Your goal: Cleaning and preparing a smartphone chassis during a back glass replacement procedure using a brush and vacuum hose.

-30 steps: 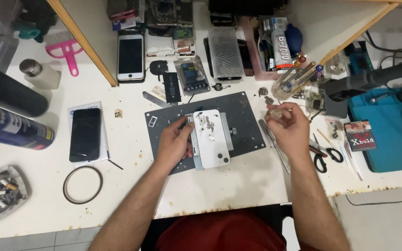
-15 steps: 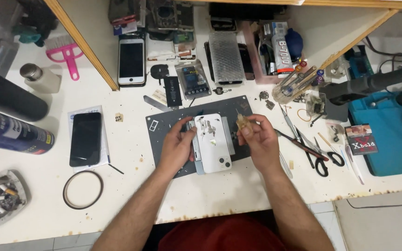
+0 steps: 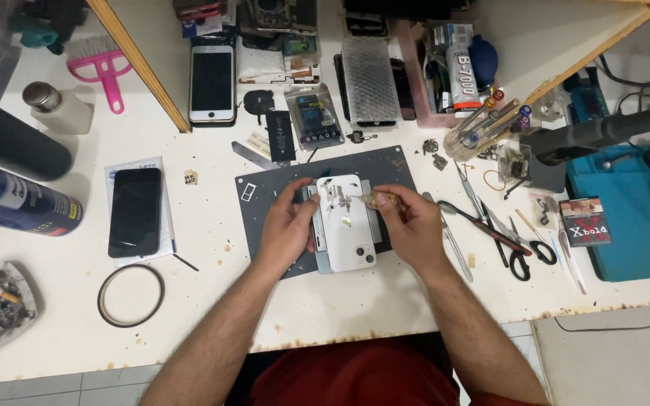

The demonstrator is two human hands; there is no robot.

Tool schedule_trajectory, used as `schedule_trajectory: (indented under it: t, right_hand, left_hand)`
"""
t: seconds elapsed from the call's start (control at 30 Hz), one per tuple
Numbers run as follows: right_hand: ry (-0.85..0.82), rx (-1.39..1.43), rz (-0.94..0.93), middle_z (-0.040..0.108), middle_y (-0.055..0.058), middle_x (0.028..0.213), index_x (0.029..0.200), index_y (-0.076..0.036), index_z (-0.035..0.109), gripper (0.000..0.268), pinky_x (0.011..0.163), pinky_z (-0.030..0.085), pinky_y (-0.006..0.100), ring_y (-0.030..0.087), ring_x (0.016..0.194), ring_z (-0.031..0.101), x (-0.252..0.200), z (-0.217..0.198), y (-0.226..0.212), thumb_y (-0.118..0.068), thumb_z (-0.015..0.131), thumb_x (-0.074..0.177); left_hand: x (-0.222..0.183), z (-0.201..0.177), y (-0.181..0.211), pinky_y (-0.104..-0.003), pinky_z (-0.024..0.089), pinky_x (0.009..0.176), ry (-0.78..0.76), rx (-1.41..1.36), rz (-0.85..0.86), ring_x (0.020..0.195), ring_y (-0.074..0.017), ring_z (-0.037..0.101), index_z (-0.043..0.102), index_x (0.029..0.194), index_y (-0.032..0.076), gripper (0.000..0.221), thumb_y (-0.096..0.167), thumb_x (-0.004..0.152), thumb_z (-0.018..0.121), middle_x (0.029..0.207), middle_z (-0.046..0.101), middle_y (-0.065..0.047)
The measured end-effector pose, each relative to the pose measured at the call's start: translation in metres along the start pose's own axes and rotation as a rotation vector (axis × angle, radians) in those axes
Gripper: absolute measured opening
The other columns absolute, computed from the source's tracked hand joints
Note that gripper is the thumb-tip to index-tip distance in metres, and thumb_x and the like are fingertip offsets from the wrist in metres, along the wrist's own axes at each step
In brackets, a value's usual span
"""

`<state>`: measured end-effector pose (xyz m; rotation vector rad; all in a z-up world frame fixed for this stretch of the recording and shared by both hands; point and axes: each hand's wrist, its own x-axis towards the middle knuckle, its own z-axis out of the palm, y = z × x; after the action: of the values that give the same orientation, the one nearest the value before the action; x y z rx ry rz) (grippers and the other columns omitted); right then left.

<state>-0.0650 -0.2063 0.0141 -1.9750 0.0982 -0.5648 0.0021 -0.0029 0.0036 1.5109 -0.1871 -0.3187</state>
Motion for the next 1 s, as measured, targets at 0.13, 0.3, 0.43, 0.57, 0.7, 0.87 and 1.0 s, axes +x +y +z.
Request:
schedule_trajectory:
  t: [0.13, 0.3, 0.43, 0.57, 0.7, 0.87, 1.0]
  right_hand:
    - [0.003, -0.09, -0.109, 0.061, 0.012, 0.052, 0.104, 0.002, 0.076, 0.014, 0.045, 0.043, 0.027, 0.014, 0.044, 0.052, 0.003, -0.002, -0.005, -0.009, 0.071, 0.097]
    - [-0.002, -0.158, -0.147, 0.061, 0.011, 0.049, 0.098, 0.001, 0.077, 0.011, 0.042, 0.042, 0.027, 0.015, 0.042, 0.053, 0.005, 0.002, -0.007, -0.01, 0.074, 0.095]
    - [-0.012, -0.164, -0.152, 0.061, 0.011, 0.048, 0.096, 0.001, 0.077, 0.011, 0.042, 0.041, 0.026, 0.014, 0.041, 0.052, 0.006, 0.001, -0.011, -0.01, 0.074, 0.095]
    - [-0.022, -0.168, -0.189, 0.057, 0.011, 0.045, 0.095, 0.003, 0.075, 0.01, 0.041, 0.041, 0.028, 0.016, 0.04, 0.051, 0.008, -0.001, -0.01, -0.007, 0.074, 0.094]
    - [-0.034, -0.21, -0.235, 0.056, 0.01, 0.045, 0.093, 0.003, 0.075, 0.011, 0.04, 0.041, 0.029, 0.016, 0.039, 0.051, 0.011, -0.004, -0.012, -0.009, 0.076, 0.094]
    - [-0.045, -0.232, -0.246, 0.057, 0.01, 0.045, 0.093, 0.003, 0.075, 0.013, 0.041, 0.042, 0.029, 0.018, 0.038, 0.052, 0.011, -0.004, -0.012, -0.009, 0.076, 0.094]
    - [-0.044, -0.227, -0.234, 0.057, 0.01, 0.045, 0.094, 0.004, 0.075, 0.013, 0.042, 0.042, 0.029, 0.017, 0.038, 0.052, 0.01, -0.004, -0.011, -0.009, 0.077, 0.094]
  left_hand:
    - [0.001, -0.001, -0.003, -0.028, 0.047, 0.033, -0.01, 0.004, -0.002, 0.036, -0.0218, 0.062, 0.051, 0.136, -0.008, 0.046, 0.019, 0.099, 0.053, 0.065, 0.065, -0.021]
    - [0.002, -0.001, -0.004, -0.03, 0.048, 0.032, -0.015, 0.011, 0.002, 0.036, -0.0234, 0.062, 0.051, 0.136, -0.008, 0.045, 0.018, 0.099, 0.053, 0.064, 0.066, -0.022]
    - [0.0, -0.001, 0.0, -0.029, 0.048, 0.032, -0.014, 0.014, -0.008, 0.036, -0.0227, 0.062, 0.051, 0.136, -0.008, 0.045, 0.018, 0.099, 0.053, 0.064, 0.066, -0.021]
    - [0.001, -0.002, -0.002, -0.028, 0.048, 0.033, -0.031, 0.016, 0.011, 0.036, -0.0221, 0.062, 0.05, 0.136, -0.009, 0.046, 0.018, 0.099, 0.053, 0.063, 0.065, -0.02]
    - [0.001, -0.003, -0.002, -0.029, 0.048, 0.033, -0.035, 0.008, 0.013, 0.036, -0.0225, 0.062, 0.049, 0.137, -0.009, 0.046, 0.018, 0.099, 0.052, 0.063, 0.064, -0.02]
    - [0.002, -0.002, -0.002, -0.029, 0.048, 0.033, -0.031, 0.016, 0.022, 0.036, -0.0222, 0.062, 0.048, 0.137, -0.01, 0.047, 0.018, 0.099, 0.053, 0.063, 0.065, -0.02]
    - [0.001, -0.002, -0.002, -0.028, 0.048, 0.034, -0.036, 0.014, 0.023, 0.036, -0.0221, 0.062, 0.048, 0.137, -0.01, 0.048, 0.019, 0.099, 0.053, 0.063, 0.064, -0.019]
